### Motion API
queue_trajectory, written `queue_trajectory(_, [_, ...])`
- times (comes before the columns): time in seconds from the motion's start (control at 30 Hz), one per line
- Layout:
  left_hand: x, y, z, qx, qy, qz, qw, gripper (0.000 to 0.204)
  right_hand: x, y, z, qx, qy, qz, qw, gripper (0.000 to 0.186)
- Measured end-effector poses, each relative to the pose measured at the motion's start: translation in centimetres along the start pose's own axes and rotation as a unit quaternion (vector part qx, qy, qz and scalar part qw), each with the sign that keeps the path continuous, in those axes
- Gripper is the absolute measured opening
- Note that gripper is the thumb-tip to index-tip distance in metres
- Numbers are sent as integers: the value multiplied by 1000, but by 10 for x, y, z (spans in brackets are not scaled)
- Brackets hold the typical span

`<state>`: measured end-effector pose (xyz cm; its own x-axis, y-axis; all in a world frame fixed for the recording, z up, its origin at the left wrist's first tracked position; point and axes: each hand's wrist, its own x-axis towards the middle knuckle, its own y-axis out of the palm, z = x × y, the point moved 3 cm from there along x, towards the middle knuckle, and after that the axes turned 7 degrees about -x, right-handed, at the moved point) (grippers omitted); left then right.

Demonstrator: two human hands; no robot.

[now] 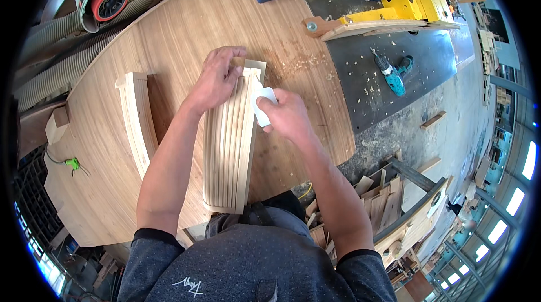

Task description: The person uses a handheld router to cut grooves into a stack of wooden planks on a workbench. They apply glue to the grooves and continue routing the wood pieces.

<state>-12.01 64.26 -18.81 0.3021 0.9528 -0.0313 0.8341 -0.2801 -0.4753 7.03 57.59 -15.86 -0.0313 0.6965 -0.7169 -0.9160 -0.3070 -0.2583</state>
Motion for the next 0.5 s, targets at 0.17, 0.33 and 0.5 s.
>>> queue_trajectory(0.17, [1, 0, -2, -1, -25, 4, 1000, 34, 7, -3, 2, -3, 2, -11, 1000, 36])
queue_trajectory(0.33, [0, 1, -1, -6, -29, 0, 1000, 33, 6, -3, 8, -3, 2, -15, 1000, 37])
queue_trajectory(0.5, [-1, 0, -1, -4, -26, 2, 1000, 34, 7, -3, 11, -6, -2, -15, 1000, 37])
